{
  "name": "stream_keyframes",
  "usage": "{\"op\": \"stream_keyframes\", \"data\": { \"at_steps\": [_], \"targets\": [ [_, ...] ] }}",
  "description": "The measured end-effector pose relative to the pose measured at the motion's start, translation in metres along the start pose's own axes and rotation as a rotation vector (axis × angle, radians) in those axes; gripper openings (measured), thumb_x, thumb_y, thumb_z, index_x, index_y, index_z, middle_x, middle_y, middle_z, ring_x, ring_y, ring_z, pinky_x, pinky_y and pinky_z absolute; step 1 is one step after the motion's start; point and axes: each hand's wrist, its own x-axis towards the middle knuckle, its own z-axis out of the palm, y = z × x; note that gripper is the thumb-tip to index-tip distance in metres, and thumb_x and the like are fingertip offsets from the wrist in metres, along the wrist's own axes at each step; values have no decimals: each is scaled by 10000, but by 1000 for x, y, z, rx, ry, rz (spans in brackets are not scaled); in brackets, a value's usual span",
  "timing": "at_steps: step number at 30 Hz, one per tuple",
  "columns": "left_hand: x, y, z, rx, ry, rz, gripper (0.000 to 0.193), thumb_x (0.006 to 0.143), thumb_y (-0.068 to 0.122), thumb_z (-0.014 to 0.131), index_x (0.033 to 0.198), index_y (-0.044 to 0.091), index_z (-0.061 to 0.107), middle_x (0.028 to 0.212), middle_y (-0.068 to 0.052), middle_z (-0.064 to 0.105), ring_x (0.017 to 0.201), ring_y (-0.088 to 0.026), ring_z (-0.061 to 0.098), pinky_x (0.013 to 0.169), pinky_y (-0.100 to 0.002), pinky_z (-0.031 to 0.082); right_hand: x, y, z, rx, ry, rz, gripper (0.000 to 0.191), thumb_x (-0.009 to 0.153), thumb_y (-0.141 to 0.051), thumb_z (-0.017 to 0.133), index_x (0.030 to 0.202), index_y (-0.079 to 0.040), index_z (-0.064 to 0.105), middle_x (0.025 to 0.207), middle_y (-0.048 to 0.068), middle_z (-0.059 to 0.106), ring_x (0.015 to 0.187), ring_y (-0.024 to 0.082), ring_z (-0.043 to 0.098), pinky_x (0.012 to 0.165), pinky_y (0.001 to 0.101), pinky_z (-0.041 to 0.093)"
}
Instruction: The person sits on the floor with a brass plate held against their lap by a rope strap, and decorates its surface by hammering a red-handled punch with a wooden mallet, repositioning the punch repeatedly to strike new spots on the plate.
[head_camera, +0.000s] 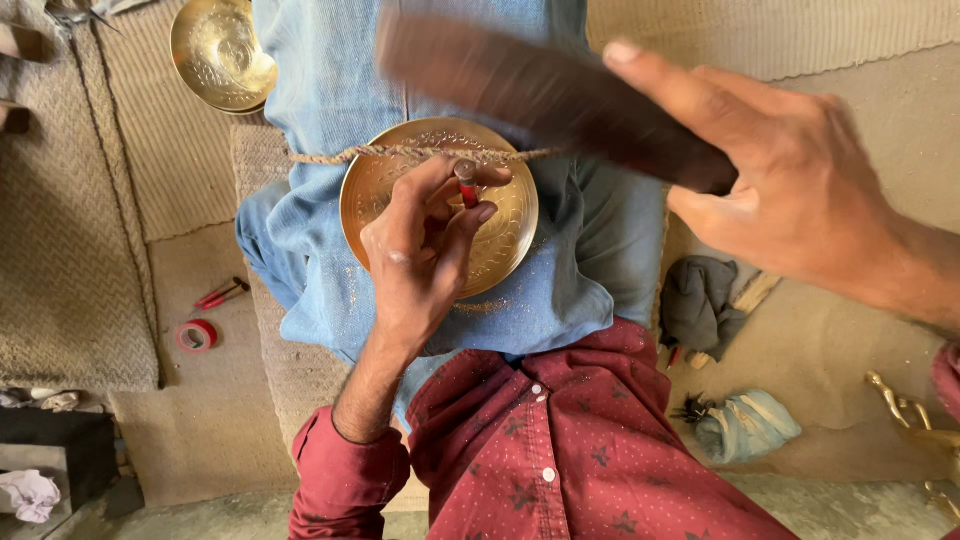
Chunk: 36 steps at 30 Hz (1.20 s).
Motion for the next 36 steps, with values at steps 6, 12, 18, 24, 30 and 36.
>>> {"op": "stream_keyframes", "data": {
  "at_steps": [6, 12, 18, 24, 30, 36],
  "targets": [
    [-2, -4, 0, 6, 13, 45, 389, 1027, -67, 726, 1333, 7, 498, 1161, -107, 764, 1009, -123, 752, 809, -231, 610, -4, 0, -4, -21, -34, 66, 933, 702, 0, 703, 1561, -230, 421, 1121, 104, 652, 640, 245, 584, 552, 381, 509],
    [-1, -2, 1, -41, 28, 24, 394, 986, -68, 695, 1326, 5, 510, 1157, -111, 756, 1002, -151, 734, 823, -268, 606, -1, -2, -5, 74, -46, 90, 939, 694, -4, 667, 1562, -249, 407, 1192, 72, 642, 651, 203, 588, 543, 347, 496],
    [0, -1, 0, -27, 9, 35, 420, 995, -89, 707, 1348, 13, 504, 1206, -110, 755, 1002, -146, 755, 809, -293, 613, -3, 1, -2, -34, 3, -23, 935, 694, 21, 724, 1547, -167, 391, 1227, 170, 672, 671, 281, 622, 557, 391, 519],
    [1, -1, 2, -47, 31, -41, 412, 1015, -101, 695, 1348, 19, 486, 1220, -105, 771, 833, -83, 713, 679, -225, 566, -10, 9, 3, -225, 15, -88, 870, 850, 52, 725, 1603, -185, 358, 1182, 131, 661, 875, 286, 688, 726, 374, 560],
    [5, 0, 0, 25, 44, -56, 434, 991, -67, 744, 1323, 27, 480, 1150, -84, 787, 870, -83, 750, 722, -222, 599, -13, 14, 1, -488, -226, -19, 975, 703, 32, 804, 1579, -259, 490, 897, 68, 694, 668, 265, 682, 579, 394, 554],
    [12, 1, -8, 133, -64, 78, 388, 971, 3, 767, 1305, 42, 572, 1151, -96, 780, 995, -176, 782, 789, -272, 601, -19, 3, 1, 18, 170, -25, 799, 903, 15, 743, 1570, -142, 332, 1109, 126, 622, 903, 263, 661, 791, 361, 544]
  ]
}}
